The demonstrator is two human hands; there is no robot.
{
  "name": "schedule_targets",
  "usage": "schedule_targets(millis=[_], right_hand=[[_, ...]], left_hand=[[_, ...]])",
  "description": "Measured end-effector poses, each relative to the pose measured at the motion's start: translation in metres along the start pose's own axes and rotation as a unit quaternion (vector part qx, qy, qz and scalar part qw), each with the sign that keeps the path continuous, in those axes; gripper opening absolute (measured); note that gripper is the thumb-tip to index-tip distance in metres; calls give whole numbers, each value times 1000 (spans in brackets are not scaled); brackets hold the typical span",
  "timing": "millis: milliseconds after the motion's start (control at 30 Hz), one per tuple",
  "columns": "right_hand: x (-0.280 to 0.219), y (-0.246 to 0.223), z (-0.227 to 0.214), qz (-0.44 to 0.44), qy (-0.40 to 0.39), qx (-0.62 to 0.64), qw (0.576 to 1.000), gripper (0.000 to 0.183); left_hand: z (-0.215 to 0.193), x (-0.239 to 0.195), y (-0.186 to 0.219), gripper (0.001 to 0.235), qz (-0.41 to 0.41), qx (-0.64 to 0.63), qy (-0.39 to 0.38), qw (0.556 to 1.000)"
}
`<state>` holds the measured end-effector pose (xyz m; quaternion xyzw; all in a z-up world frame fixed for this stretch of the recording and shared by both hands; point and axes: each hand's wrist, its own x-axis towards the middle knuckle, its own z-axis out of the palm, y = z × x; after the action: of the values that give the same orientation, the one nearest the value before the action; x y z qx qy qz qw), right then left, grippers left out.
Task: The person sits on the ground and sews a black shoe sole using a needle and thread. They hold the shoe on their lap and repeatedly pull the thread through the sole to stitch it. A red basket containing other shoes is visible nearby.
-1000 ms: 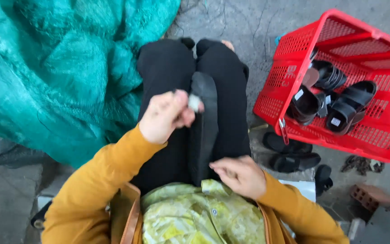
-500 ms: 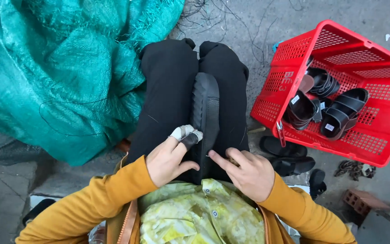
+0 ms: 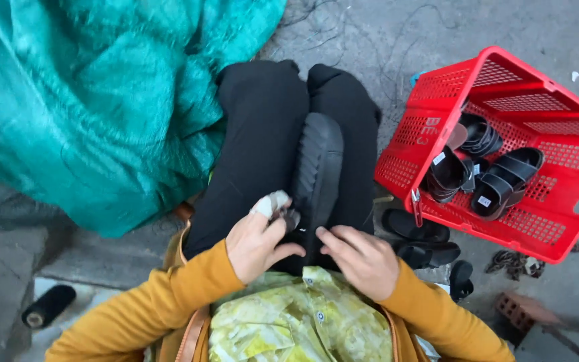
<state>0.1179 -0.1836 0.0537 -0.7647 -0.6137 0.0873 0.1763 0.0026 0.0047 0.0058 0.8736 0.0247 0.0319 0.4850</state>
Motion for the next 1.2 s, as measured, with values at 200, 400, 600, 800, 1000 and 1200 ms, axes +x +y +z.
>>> schedule_targets(millis=[200,400,600,800,1000,1200], right_hand=[[-1,0,-10,86,-38,77,993,37],[-2,1,4,68,-58,36,995,52],[3,-8,15,84,-39,-10,996,33],[-9,-6,14,108,6,91,990,44],[0,-6,3,98,60,74,991,38],[-25,15,-31,87,-194,-160,964,59]], left_hand=[[7,5,-5,76,1,-75,-13,997],[6,3,-15,77,4,-96,-12,995],[-2,-1,0,78,-37,-58,-13,998],[-12,-18,12,16,-150,-412,-18,898],[18,-8,-2,25,-239,-339,42,909],[-2,14,24,43,-80,-124,47,988]])
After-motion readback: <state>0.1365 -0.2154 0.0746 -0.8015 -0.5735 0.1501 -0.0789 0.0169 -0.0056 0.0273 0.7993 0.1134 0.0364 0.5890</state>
